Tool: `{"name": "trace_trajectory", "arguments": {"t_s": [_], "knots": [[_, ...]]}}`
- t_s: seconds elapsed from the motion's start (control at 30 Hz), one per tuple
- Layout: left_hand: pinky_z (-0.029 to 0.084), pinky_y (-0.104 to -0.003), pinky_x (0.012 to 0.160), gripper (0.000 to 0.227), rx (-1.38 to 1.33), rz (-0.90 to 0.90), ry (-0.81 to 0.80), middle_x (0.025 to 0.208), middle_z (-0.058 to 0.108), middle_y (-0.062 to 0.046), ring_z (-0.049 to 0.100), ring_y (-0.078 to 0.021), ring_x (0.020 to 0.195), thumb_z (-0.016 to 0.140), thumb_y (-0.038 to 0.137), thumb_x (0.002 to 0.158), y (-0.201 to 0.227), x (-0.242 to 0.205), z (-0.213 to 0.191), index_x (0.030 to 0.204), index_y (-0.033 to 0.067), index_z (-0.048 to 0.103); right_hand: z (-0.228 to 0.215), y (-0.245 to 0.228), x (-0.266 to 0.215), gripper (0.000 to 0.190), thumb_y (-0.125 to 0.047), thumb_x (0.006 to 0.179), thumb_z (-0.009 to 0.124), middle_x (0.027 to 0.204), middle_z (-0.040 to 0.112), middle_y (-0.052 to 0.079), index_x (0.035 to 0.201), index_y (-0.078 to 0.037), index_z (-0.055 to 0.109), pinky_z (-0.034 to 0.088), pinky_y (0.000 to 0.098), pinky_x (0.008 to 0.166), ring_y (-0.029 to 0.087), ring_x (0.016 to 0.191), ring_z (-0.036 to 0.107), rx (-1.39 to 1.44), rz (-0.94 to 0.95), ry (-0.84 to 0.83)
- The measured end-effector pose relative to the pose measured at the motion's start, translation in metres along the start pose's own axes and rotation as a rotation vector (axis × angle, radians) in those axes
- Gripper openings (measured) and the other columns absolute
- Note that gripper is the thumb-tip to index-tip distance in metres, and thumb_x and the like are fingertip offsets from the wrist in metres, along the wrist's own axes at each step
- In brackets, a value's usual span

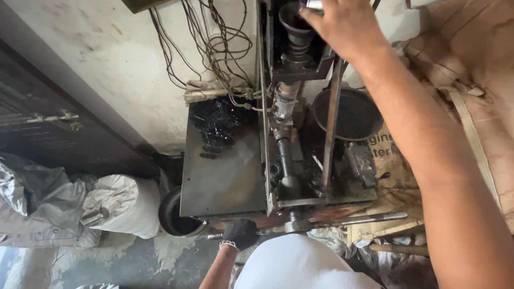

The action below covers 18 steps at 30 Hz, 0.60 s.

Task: The person operates a manual press machine in a workshop, repeatedly placing small metal pieces into the press, pulling a lever to activate the press, and removing the finished parts. The person handles the metal pieces by hand and uses a lever to operate the machine.

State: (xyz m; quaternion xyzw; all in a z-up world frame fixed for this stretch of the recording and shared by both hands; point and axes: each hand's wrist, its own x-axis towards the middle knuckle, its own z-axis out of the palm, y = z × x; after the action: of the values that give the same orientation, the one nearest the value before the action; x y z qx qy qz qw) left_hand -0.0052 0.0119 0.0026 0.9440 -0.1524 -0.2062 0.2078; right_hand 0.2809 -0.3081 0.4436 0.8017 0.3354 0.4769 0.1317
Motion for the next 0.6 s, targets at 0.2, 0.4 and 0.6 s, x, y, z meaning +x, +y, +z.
{"name": "trace_trajectory", "arguments": {"t_s": [0.2, 0.4, 0.6], "knots": [[0.055, -0.054, 0.075, 0.03, 0.029, 0.016, 0.039, 0.09, 0.073, -0.015, 0.07, -0.0393, 0.086, 0.068, 0.044, 0.08, -0.003, 0.001, 0.007, 0.085, 0.0156, 0.076, -0.001, 0.008, -0.021, 0.034, -0.019, 0.1, 0.079, 0.142, 0.059, 0.01, 0.133, -0.017, 0.069, 0.046, 0.0493, 0.111, 0.035, 0.137, 0.056, 0.092, 0.116, -0.08], [0.056, -0.053, 0.073, 0.029, 0.073, 0.052, 0.072, 0.085, 0.073, -0.017, 0.07, -0.0404, 0.082, 0.068, 0.039, 0.078, 0.001, 0.001, 0.005, 0.081, 0.0117, 0.075, 0.038, 0.046, -0.152, 0.054, -0.036, 0.093, 0.087, 0.124, 0.06, 0.02, 0.125, 0.001, 0.063, 0.051, 0.0486, 0.093, 0.033, 0.106, 0.063, 0.481, 1.114, -0.303], [0.056, -0.053, 0.073, 0.032, 0.061, 0.004, 0.021, 0.083, 0.073, -0.017, 0.071, -0.0401, 0.08, 0.065, 0.041, 0.082, 0.005, 0.0, -0.001, 0.08, 0.0118, 0.076, 0.116, -0.012, -0.357, 0.04, -0.041, 0.092, 0.078, 0.096, 0.077, 0.017, 0.105, -0.003, 0.079, 0.058, 0.0425, 0.08, 0.03, 0.086, 0.073, 0.639, 1.214, -0.682]]}}
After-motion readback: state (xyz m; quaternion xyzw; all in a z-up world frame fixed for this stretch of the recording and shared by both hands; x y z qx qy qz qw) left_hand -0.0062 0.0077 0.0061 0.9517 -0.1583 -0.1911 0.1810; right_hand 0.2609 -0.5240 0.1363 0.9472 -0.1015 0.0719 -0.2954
